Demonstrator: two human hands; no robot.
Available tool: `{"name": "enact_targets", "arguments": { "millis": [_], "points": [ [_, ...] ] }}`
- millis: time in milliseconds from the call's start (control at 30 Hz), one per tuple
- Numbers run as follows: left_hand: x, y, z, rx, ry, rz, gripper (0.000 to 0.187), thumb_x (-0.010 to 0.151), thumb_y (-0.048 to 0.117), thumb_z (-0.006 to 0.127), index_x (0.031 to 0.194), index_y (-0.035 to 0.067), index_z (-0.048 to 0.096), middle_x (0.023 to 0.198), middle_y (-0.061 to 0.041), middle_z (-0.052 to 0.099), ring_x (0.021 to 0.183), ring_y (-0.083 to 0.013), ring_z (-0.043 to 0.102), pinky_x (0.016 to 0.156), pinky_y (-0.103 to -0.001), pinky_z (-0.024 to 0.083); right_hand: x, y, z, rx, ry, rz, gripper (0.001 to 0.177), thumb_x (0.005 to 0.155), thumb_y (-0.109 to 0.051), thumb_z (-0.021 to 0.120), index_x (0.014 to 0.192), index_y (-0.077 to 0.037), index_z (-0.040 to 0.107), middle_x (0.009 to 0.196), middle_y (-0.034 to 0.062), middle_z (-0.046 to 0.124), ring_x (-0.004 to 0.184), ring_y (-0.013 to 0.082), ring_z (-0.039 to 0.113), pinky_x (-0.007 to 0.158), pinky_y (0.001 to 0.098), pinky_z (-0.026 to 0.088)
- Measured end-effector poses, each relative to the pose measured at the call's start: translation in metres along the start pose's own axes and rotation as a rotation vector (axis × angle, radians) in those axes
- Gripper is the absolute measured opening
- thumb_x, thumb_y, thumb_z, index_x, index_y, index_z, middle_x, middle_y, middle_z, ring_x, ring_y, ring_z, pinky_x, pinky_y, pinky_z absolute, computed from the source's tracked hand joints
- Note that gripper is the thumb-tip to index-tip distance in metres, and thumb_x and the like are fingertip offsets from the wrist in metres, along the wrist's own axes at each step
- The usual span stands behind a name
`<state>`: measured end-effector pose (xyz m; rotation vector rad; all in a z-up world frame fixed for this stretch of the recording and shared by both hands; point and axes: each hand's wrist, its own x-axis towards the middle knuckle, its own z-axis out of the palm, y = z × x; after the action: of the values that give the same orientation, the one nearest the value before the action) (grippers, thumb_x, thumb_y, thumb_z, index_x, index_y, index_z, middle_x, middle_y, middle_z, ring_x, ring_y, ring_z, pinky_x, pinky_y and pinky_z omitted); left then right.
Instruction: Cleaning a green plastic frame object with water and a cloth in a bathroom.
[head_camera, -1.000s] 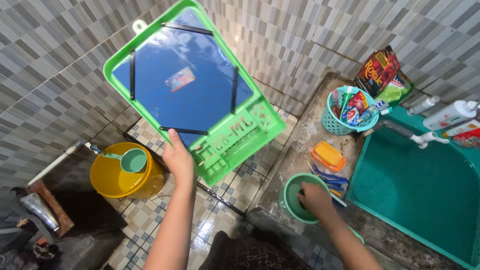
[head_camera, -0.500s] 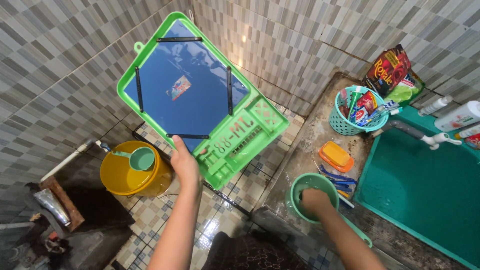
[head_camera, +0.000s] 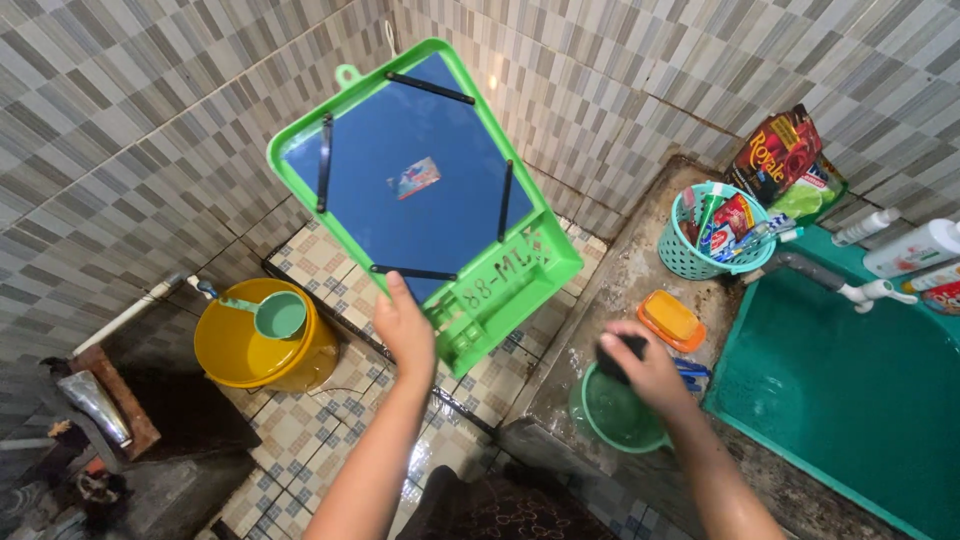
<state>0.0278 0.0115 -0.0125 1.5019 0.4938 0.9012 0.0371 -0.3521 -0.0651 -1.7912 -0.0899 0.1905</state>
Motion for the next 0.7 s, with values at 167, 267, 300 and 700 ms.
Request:
{"name": "enact_targets", "arguments": {
  "millis": [167, 267, 300, 700],
  "points": [
    [-0.009, 0.017, 0.024, 0.034, -0.001, -0.094, 0.051, 0.110, 0.042, 0.048, 0.078, 0.002, 0.050, 0.064, 0.001, 0.041, 0.061, -0.0104, 0.040, 0.055, -0.034, 0.037, -0.029, -0.182, 0.110, -0.425, -0.173, -0.424, 0.053, 0.074, -0.007, 0.072, 0.125, -0.006, 0.060, 0.107, 0.0144, 0.066, 0.094, 0.0274, 0.067, 0.078, 0.0404, 0.058],
    [-0.014, 0.033, 0.031, 0.019, -0.021, -0.041, 0.047, 0.109, 0.040, 0.047, 0.083, 0.001, 0.057, 0.064, 0.000, 0.050, 0.061, -0.0104, 0.046, 0.057, -0.033, 0.042, -0.005, -0.151, 0.148, -0.747, -0.272, -0.772, 0.046, 0.072, -0.002, 0.067, 0.117, -0.001, 0.063, 0.107, 0.0187, 0.067, 0.104, 0.0363, 0.063, 0.085, 0.0448, 0.056],
    [-0.014, 0.037, 0.032, 0.007, -0.020, 0.006, 0.046, 0.109, 0.039, 0.046, 0.087, 0.001, 0.061, 0.066, 0.000, 0.056, 0.062, -0.0108, 0.051, 0.059, -0.033, 0.045, 0.004, -0.138, 0.159, -0.875, -0.329, -0.753, 0.037, 0.076, -0.003, 0.066, 0.112, 0.001, 0.063, 0.106, 0.0181, 0.067, 0.104, 0.0373, 0.063, 0.082, 0.0457, 0.056],
    [-0.022, 0.030, 0.047, 0.023, -0.046, 0.058, 0.044, 0.108, 0.037, 0.051, 0.092, -0.001, 0.063, 0.065, -0.008, 0.054, 0.061, -0.0157, 0.048, 0.057, -0.037, 0.043, 0.023, -0.152, 0.154, -1.271, -0.437, -0.264, 0.019, 0.077, -0.011, 0.064, 0.094, -0.006, 0.072, 0.097, 0.0195, 0.073, 0.094, 0.0382, 0.071, 0.082, 0.0488, 0.057]
  ]
}}
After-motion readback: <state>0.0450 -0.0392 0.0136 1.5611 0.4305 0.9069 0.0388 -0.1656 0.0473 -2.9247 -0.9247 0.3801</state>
